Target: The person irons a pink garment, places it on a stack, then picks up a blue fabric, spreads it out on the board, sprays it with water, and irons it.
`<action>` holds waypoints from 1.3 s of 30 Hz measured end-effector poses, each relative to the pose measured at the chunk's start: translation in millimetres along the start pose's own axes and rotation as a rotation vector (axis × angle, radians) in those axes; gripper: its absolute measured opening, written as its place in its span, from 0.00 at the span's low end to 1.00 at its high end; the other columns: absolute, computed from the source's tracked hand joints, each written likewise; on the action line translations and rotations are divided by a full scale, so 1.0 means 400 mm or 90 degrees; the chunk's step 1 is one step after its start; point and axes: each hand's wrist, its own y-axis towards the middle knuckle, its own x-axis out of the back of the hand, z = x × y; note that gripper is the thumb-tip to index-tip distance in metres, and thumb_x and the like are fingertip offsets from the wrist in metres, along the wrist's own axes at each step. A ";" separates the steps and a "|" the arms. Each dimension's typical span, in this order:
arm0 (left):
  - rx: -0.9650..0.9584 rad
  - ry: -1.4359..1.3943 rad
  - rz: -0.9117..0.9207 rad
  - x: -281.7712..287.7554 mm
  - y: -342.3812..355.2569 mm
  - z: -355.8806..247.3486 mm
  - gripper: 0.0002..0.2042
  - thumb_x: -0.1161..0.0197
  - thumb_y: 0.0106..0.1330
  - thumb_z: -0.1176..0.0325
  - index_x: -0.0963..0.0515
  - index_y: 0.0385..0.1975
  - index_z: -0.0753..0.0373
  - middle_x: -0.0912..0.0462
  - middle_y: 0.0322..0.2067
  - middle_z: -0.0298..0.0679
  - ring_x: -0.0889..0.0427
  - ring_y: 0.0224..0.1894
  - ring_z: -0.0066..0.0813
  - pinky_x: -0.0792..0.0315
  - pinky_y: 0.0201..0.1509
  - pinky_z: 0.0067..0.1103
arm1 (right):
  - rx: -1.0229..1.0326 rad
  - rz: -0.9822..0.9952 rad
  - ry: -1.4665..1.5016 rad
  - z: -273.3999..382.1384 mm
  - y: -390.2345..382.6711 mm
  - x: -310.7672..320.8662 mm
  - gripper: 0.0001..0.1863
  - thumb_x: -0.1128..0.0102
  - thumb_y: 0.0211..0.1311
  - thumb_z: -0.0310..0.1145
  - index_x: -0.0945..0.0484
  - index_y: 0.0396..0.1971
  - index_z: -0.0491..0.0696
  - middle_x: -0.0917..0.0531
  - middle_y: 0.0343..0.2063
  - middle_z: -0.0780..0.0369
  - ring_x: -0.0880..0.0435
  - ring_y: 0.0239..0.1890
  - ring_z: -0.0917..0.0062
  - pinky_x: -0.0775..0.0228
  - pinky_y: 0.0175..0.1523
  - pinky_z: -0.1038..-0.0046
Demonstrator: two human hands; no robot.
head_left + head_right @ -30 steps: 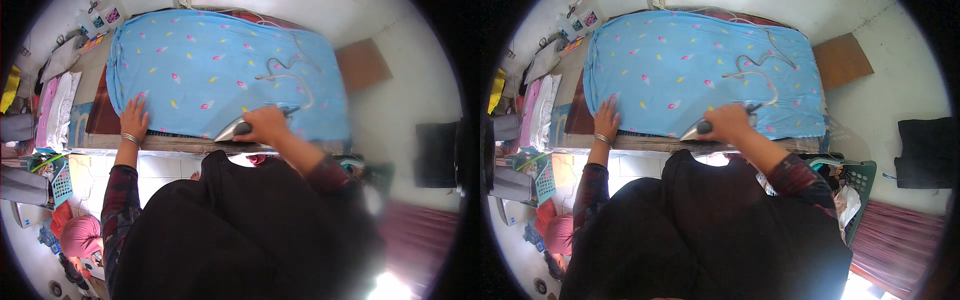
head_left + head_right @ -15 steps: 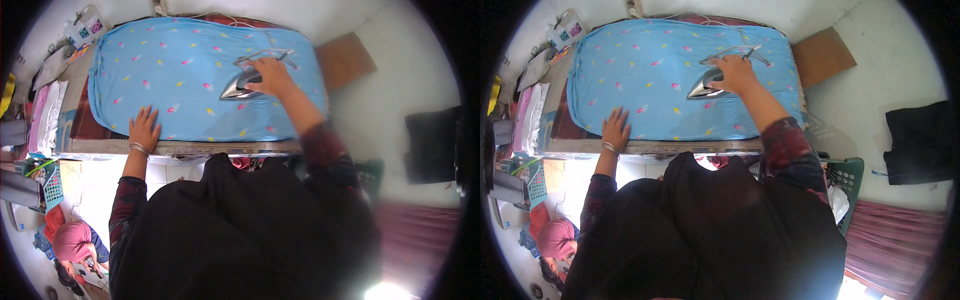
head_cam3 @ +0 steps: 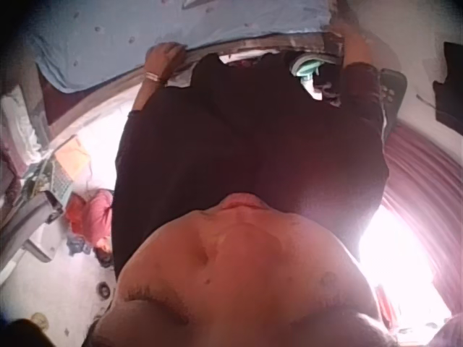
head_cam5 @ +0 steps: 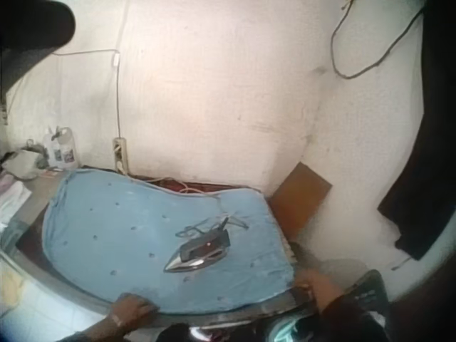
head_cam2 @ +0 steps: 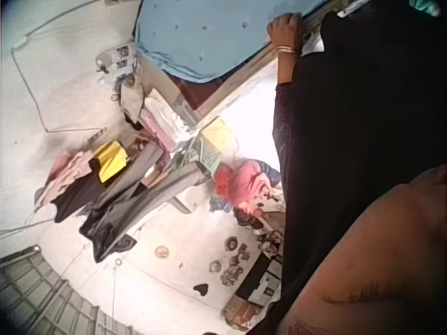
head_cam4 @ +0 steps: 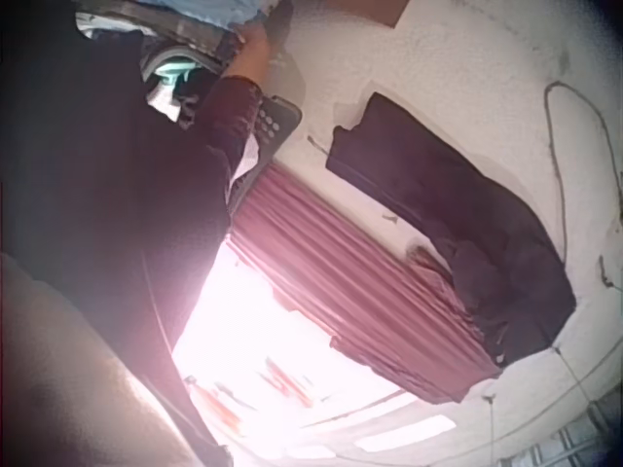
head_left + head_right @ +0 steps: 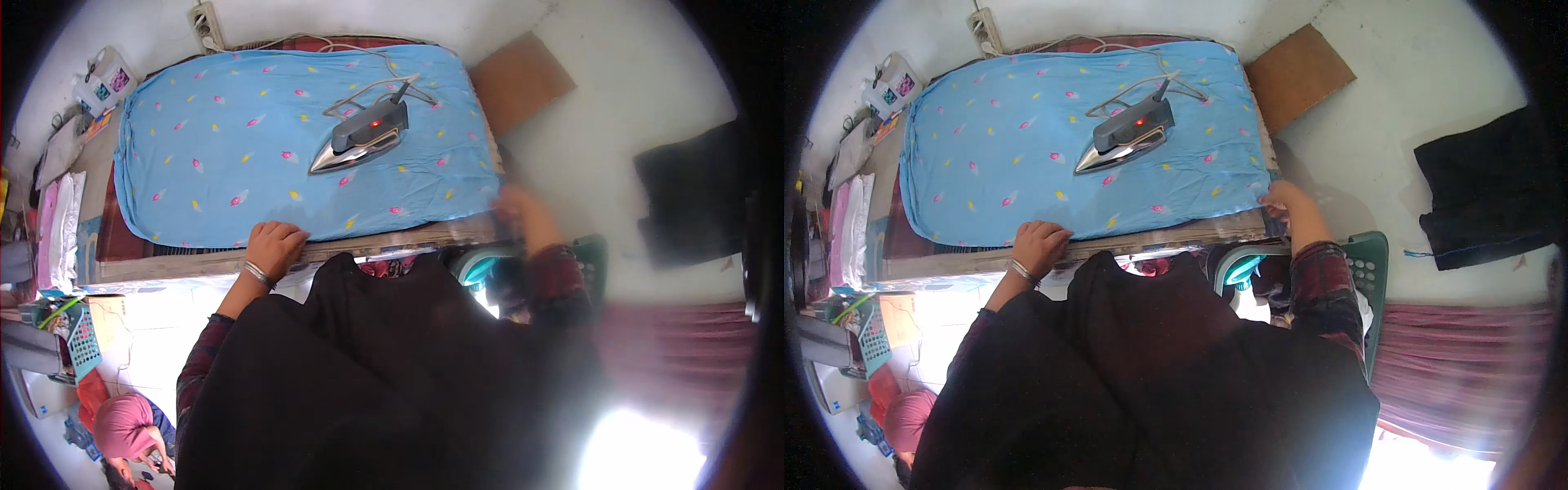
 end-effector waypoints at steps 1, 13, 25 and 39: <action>-0.006 -0.009 0.007 0.000 0.011 -0.005 0.09 0.34 0.52 0.67 0.20 0.34 0.49 0.20 0.34 0.26 0.23 0.39 0.29 0.34 0.45 0.30 | -0.002 -0.001 0.008 -0.014 -0.001 -0.004 0.14 0.41 0.59 0.41 0.23 0.38 0.46 0.17 0.31 0.61 0.18 0.29 0.73 0.27 0.32 0.60; 0.066 -0.050 0.052 -0.012 0.034 -0.029 0.05 0.38 0.54 0.70 0.25 0.30 0.58 0.22 0.31 0.37 0.22 0.37 0.39 0.28 0.38 0.33 | 0.138 -0.371 0.152 -0.069 -0.079 0.033 0.14 0.40 0.58 0.36 0.20 0.41 0.44 0.17 0.22 0.62 0.20 0.18 0.77 0.27 0.25 0.72; 0.049 -0.080 0.157 0.005 0.057 -0.033 0.06 0.40 0.52 0.73 0.29 0.29 0.60 0.25 0.29 0.41 0.23 0.36 0.44 0.28 0.38 0.35 | 0.059 -0.038 0.356 -0.132 -0.170 0.085 0.09 0.39 0.58 0.31 0.20 0.35 0.42 0.16 0.27 0.58 0.16 0.25 0.74 0.23 0.31 0.74; 0.103 -0.208 0.320 0.043 0.047 -0.008 0.07 0.38 0.55 0.68 0.25 0.33 0.58 0.23 0.33 0.42 0.23 0.40 0.44 0.28 0.46 0.35 | 0.053 -0.006 -0.333 -0.070 -0.105 -0.025 0.08 0.39 0.52 0.29 0.17 0.31 0.43 0.15 0.27 0.55 0.15 0.25 0.66 0.22 0.33 0.64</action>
